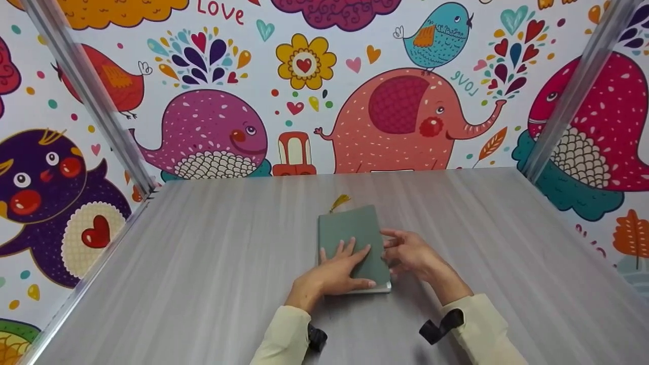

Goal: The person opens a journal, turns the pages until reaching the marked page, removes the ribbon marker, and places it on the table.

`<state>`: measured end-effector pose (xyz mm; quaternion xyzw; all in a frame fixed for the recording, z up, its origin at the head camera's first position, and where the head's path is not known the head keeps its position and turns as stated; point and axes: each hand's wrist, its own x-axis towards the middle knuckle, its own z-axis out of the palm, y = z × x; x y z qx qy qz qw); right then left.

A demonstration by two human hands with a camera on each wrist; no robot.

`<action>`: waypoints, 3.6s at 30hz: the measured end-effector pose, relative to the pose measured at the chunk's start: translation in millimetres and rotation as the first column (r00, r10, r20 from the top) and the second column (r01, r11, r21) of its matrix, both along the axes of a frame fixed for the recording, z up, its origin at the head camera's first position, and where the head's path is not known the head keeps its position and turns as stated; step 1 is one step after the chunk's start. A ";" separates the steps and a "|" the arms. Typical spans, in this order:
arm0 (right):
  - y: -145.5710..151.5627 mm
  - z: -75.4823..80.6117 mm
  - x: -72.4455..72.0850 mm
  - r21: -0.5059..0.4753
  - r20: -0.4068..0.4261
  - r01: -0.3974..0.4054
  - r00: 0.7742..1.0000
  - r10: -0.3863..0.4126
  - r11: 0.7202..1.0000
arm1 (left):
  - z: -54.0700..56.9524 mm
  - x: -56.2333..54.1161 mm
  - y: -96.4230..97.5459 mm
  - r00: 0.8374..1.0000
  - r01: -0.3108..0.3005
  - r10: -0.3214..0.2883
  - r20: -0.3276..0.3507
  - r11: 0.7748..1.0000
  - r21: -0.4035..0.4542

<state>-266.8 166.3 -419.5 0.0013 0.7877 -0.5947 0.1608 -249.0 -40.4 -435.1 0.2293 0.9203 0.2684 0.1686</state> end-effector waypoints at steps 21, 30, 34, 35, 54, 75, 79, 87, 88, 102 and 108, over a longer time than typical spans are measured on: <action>6.8 9.8 1.6 -0.029 -0.026 -0.023 0.999 0.022 0.999 | 5.8 0.0 -5.1 1.000 -0.011 0.011 0.007 0.998 0.068; 9.0 7.3 -1.7 -0.027 -0.052 -0.013 0.999 0.012 1.000 | 12.9 3.5 -8.2 1.000 -0.013 0.014 -0.009 0.999 0.049; 9.8 5.3 -3.4 -0.027 -0.075 0.001 0.997 -0.003 1.000 | 17.9 5.4 -9.7 1.000 -0.011 0.012 -0.017 0.999 0.049; 9.8 4.9 -3.5 -0.026 -0.080 0.005 0.997 -0.007 1.000 | 19.2 6.2 -10.1 1.000 -0.012 0.013 -0.017 0.999 0.051; 8.0 -5.8 -5.4 -0.022 -0.200 -0.114 0.974 0.107 0.993 | 34.2 11.5 -17.8 1.000 -0.027 0.026 0.016 0.993 0.113; 3.9 -22.6 -6.5 0.336 -0.368 -0.230 0.860 0.352 0.913 | 45.0 12.0 -36.0 0.998 -0.016 0.028 -0.062 0.981 0.191; 2.7 -23.8 -4.1 0.389 -0.373 -0.264 0.831 0.413 0.883 | 47.5 12.8 -39.4 0.997 -0.013 0.027 -0.066 0.979 0.203; -2.9 -26.7 1.1 0.565 -0.356 -0.255 0.783 0.510 0.785 | 51.1 13.7 -45.7 0.998 -0.013 0.027 -0.060 0.973 0.229; -2.9 -27.3 1.6 0.588 -0.353 -0.246 0.780 0.518 0.771 | 51.6 13.6 -46.5 0.998 -0.013 0.028 -0.060 0.972 0.233; 2.2 -23.5 3.0 0.666 -0.313 -0.265 0.749 0.584 0.697 | 57.7 16.0 -62.6 0.996 -0.071 0.080 -0.028 0.968 0.239; 1.6 -23.3 3.5 0.652 -0.297 -0.272 0.767 0.568 0.708 | 60.2 18.0 -70.8 0.992 -0.107 0.122 -0.042 0.958 0.265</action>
